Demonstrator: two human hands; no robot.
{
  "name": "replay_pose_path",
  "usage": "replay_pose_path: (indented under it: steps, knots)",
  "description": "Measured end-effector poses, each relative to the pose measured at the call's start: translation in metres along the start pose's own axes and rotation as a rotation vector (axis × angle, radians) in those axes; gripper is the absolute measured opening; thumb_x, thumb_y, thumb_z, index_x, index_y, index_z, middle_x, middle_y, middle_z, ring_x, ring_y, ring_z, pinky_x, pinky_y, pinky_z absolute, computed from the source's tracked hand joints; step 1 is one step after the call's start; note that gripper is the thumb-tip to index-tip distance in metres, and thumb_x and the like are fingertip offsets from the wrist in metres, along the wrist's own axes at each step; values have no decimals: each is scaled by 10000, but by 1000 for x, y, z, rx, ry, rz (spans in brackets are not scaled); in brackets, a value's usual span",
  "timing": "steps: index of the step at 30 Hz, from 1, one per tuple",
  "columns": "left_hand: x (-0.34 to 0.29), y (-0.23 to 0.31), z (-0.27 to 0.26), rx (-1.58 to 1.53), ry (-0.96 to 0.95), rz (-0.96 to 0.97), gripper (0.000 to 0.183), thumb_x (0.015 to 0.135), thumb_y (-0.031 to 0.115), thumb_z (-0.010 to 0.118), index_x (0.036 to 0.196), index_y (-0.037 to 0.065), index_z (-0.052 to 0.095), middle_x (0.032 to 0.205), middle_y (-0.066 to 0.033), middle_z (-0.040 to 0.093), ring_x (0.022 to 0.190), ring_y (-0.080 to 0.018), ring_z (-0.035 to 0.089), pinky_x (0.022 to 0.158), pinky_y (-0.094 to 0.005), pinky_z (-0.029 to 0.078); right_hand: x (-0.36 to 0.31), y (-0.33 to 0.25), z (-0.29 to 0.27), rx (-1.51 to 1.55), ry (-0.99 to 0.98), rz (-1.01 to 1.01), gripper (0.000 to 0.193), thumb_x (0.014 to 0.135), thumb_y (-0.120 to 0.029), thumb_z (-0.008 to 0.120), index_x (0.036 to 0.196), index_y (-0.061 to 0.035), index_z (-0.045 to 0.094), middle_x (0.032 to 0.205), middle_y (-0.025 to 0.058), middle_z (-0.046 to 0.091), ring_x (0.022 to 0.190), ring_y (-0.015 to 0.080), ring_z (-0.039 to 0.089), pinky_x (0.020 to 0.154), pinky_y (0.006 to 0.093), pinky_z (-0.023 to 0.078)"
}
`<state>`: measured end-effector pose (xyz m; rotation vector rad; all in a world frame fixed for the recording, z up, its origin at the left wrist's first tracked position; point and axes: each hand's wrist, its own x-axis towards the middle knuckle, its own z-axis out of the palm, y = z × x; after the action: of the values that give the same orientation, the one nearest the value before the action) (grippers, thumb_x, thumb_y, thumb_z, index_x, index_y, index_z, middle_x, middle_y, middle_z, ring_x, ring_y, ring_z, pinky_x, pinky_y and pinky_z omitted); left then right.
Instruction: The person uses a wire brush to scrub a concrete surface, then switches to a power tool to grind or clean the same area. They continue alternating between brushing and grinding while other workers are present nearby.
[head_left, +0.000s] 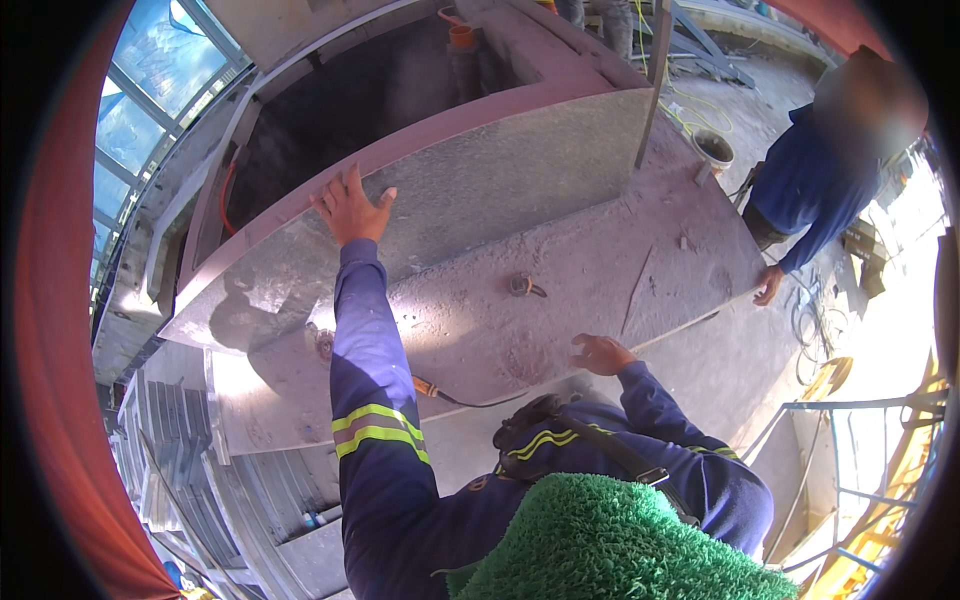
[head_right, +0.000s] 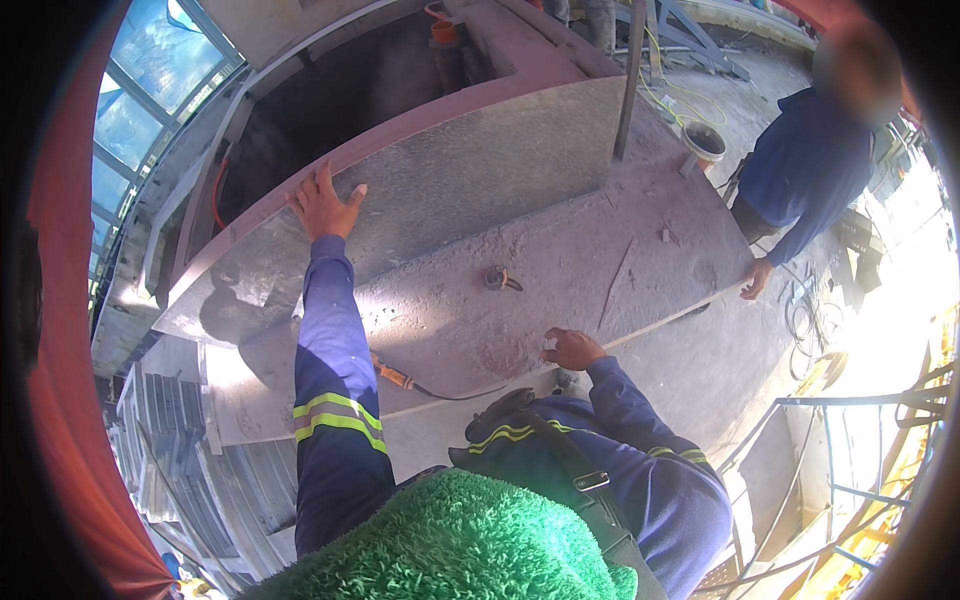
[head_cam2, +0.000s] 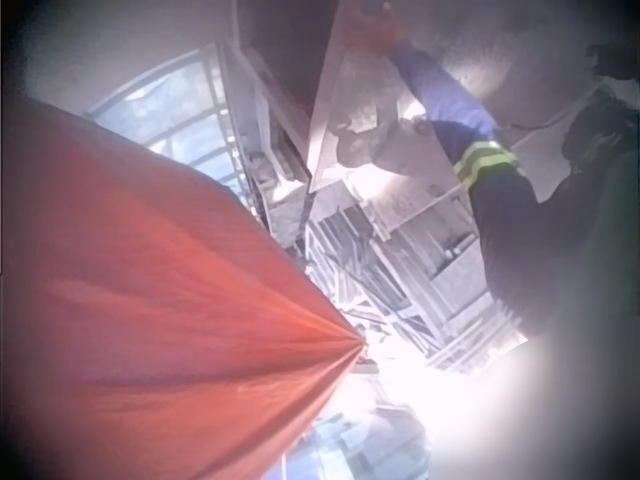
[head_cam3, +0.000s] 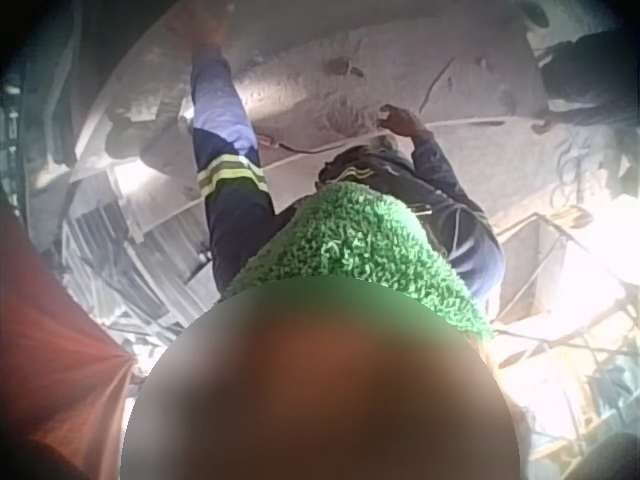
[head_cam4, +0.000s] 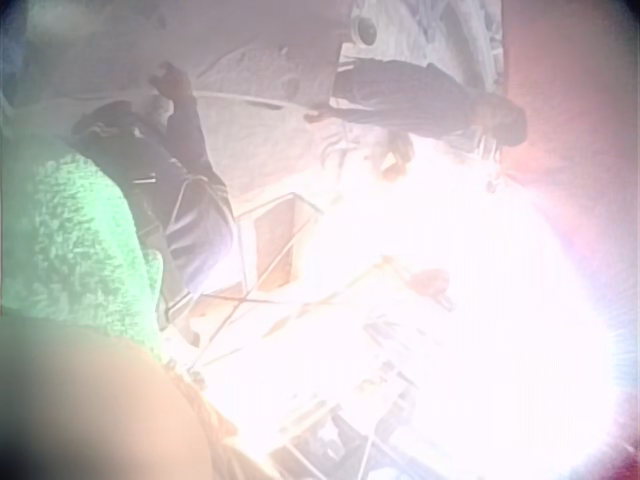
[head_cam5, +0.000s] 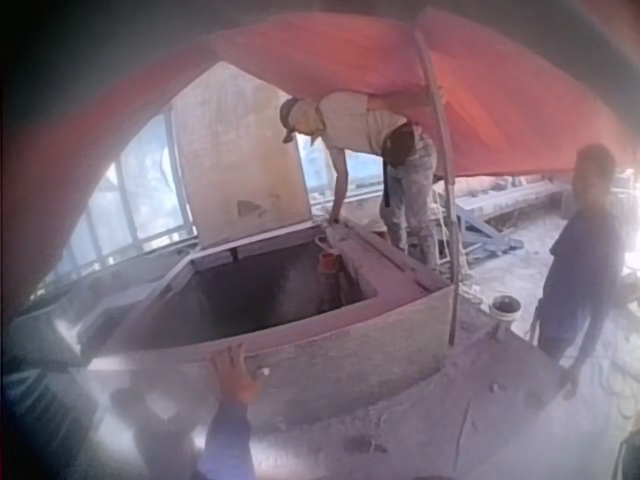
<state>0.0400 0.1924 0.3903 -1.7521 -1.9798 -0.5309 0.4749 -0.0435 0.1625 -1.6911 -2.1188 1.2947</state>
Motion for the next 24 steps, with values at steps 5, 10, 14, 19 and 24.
replay_pose_path:
  steps: [5, 10, 14, 19, 24]
  knots:
    - [-1, 1, -1, -3, 12, 13, 954, 823, 626, 771, 1583, 230, 352, 1542, -191, 418, 1505, -374, 310, 1265, -639, 78, -2, 2, 3, 5, 1, 14, 626, 899, -469, 736, 1355, -56, 618, 1112, 208, 752, 1107, 395, 701, 976, 474, 528]
    - [0, 1, -1, 12, 10, 15, 952, 824, 626, 770, 1582, 230, 353, 1534, -186, 424, 1502, -366, 319, 1266, -637, 84, 0, 7, 7, -15, 31, -21, 608, 904, -476, 732, 1349, -75, 625, 1099, 201, 756, 1074, 379, 717, 954, 461, 542]
    - [0, 1, 0, 14, 14, 18, 951, 822, 628, 772, 1579, 230, 356, 1533, -186, 426, 1500, -363, 325, 1267, -637, 87, 2, 9, 7, -17, 25, -10, 606, 904, -483, 730, 1340, -74, 629, 1098, 201, 757, 1057, 374, 725, 945, 455, 547]
    - [0, 0, 0, 17, 12, 15, 951, 818, 628, 776, 1576, 233, 359, 1535, -188, 429, 1499, -365, 332, 1268, -639, 88, 4, 9, 5, -2, -6, -1, 635, 897, -484, 730, 1356, -62, 613, 1135, 207, 746, 1139, 393, 690, 993, 476, 517]
    - [0, 0, 0, 16, 23, 19, 958, 815, 622, 781, 1579, 236, 351, 1535, -187, 429, 1493, -369, 343, 1266, -643, 94, 6, 9, 6, -10, -1, -19, 632, 901, -491, 725, 1353, -64, 611, 1127, 208, 747, 1114, 390, 699, 978, 472, 524]
